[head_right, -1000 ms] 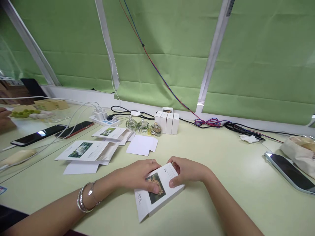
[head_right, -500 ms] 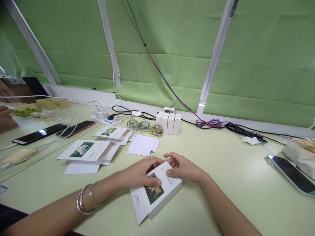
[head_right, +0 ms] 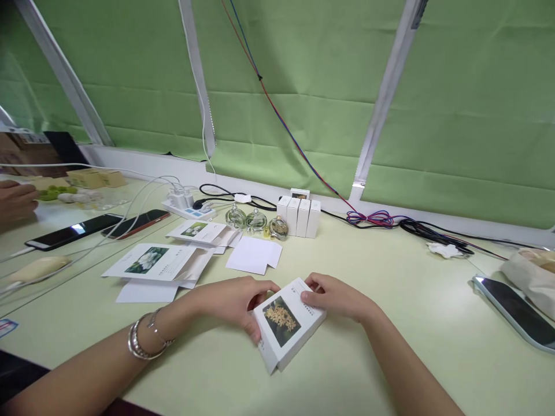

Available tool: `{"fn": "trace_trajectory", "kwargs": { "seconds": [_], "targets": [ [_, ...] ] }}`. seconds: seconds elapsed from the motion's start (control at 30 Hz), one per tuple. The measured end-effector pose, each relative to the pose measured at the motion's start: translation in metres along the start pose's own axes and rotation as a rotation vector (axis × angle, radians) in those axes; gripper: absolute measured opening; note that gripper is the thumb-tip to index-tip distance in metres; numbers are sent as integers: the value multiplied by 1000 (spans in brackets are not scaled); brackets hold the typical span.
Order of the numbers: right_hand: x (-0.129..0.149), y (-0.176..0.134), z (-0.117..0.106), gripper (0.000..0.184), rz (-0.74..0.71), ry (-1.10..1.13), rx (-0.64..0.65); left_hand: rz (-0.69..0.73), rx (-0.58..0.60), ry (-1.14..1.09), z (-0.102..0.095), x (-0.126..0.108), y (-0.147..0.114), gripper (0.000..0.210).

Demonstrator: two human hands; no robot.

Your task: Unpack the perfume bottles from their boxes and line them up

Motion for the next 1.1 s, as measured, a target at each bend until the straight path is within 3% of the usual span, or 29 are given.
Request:
{"fn": "trace_trajectory", "kwargs": {
  "seconds": [0.13,0.27,0.37,0.47,0.67,0.73,0.83,0.9,1.03,1.1],
  "targets": [
    [3,-2,-3,37,-76,265,-18,45,-104,-86,0,2,1,61],
    [8,1,-1,56,-194,496,-199,123,-253,-293,-1,2,2,64],
    [13,3,4,54,-256,562,-233,109,-332,-390,-1,-1,2,59],
    [14,3,5,48,-227,559,-213,92,-320,-393,-4,-4,3,52],
    [6,4,-1,55,-146,559,-237,148,-256,-449,-8,4,5,40],
    [3,6,-2,54,-137,478,-284,148,-215,-512,-9,8,6,40],
    [-1,9,-2,46,-126,130,-464,79,-139,-561,-9,10,6,40],
    [-3,11,-1,35,-140,-86,-515,20,-117,-514,-9,11,6,39],
    [-1,12,4,31,-211,-226,-476,-54,-106,-349,-7,12,6,39],
    [3,10,7,35,-238,-211,-383,-85,-98,-310,-4,12,7,38]
  ]
}}
Point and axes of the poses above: each hand's wrist, its own y-axis towards the middle knuckle, its own z-axis out of the palm, x = y × z, the point moved 1 cm from there along y, towards the middle knuckle, and after that the axes turned 7 degrees about -y, right-handed, at the moved point
